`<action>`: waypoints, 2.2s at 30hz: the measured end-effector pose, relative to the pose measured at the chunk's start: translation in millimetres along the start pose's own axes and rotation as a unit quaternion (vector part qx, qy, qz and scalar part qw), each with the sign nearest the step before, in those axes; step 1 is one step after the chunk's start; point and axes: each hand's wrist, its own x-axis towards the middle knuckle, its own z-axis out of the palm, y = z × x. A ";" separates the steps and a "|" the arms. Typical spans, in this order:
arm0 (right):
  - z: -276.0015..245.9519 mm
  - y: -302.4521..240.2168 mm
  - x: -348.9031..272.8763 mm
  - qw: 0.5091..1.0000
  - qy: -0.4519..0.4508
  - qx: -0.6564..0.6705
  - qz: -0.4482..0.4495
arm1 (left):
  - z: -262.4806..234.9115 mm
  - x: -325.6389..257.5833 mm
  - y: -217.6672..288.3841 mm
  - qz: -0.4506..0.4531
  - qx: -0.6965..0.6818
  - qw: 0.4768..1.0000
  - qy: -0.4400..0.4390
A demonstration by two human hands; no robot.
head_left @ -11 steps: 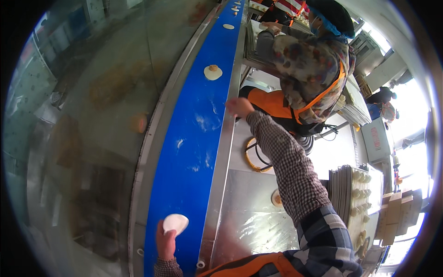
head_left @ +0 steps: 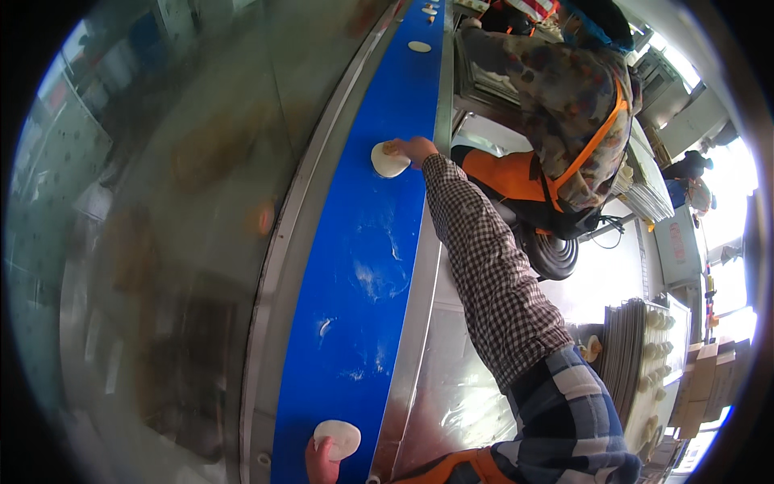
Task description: The person repeatedly picks a small dough wrapper from a stack, places a portion of filling in the center, and folds the wrapper to form a dumpling. Finished dumplings are placed on a tray beside the workstation. The person also moves wrappers along a blue conveyor belt to keep the workspace clear.
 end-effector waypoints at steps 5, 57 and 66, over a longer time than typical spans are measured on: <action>3.7 3.8 -26.2 0.980 -0.189 -0.058 -0.004 | 4.8 -64.3 -30.4 -0.027 0.017 0.999 -0.028; 97.8 8.4 -571.2 0.894 -0.291 0.247 -0.236 | -78.9 -82.6 12.0 -0.218 -0.256 0.929 0.155; -74.2 284.7 -573.9 0.751 -0.065 0.620 0.215 | -56.9 141.4 96.5 -0.125 -0.547 0.828 -0.020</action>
